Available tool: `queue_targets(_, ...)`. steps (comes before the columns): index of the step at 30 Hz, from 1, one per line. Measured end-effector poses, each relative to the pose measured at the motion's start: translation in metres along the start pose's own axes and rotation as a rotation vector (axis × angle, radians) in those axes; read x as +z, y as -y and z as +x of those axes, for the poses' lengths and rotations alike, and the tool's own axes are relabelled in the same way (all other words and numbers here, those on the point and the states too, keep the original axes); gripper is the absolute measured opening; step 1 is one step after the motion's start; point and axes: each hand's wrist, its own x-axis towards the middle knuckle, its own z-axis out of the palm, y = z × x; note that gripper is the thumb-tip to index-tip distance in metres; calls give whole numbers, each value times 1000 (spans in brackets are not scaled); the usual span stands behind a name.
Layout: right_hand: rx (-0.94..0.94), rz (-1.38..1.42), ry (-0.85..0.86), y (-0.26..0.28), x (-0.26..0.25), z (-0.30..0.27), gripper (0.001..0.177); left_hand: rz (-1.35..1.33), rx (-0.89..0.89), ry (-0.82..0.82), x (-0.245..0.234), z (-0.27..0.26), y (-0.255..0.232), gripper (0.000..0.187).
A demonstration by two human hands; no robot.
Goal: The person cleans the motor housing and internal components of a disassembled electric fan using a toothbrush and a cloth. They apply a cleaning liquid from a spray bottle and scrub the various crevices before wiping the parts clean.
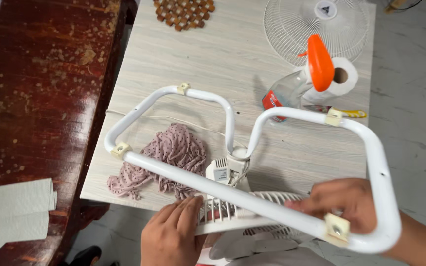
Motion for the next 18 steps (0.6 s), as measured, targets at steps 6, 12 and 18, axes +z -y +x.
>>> queue_targets(6, -84, -13, -55, 13, -4, 13, 30, -35, 44, -55, -5, 6, -8, 40)
queue_targets(12, 128, -173, 27, 17, 2, 7, 31, -101, 64, -62, -15, 8, -19, 46)
queue_targets(18, 152, 57, 38, 3, -4, 9, 30, -102, 22, -33, -17, 14, -15, 45)
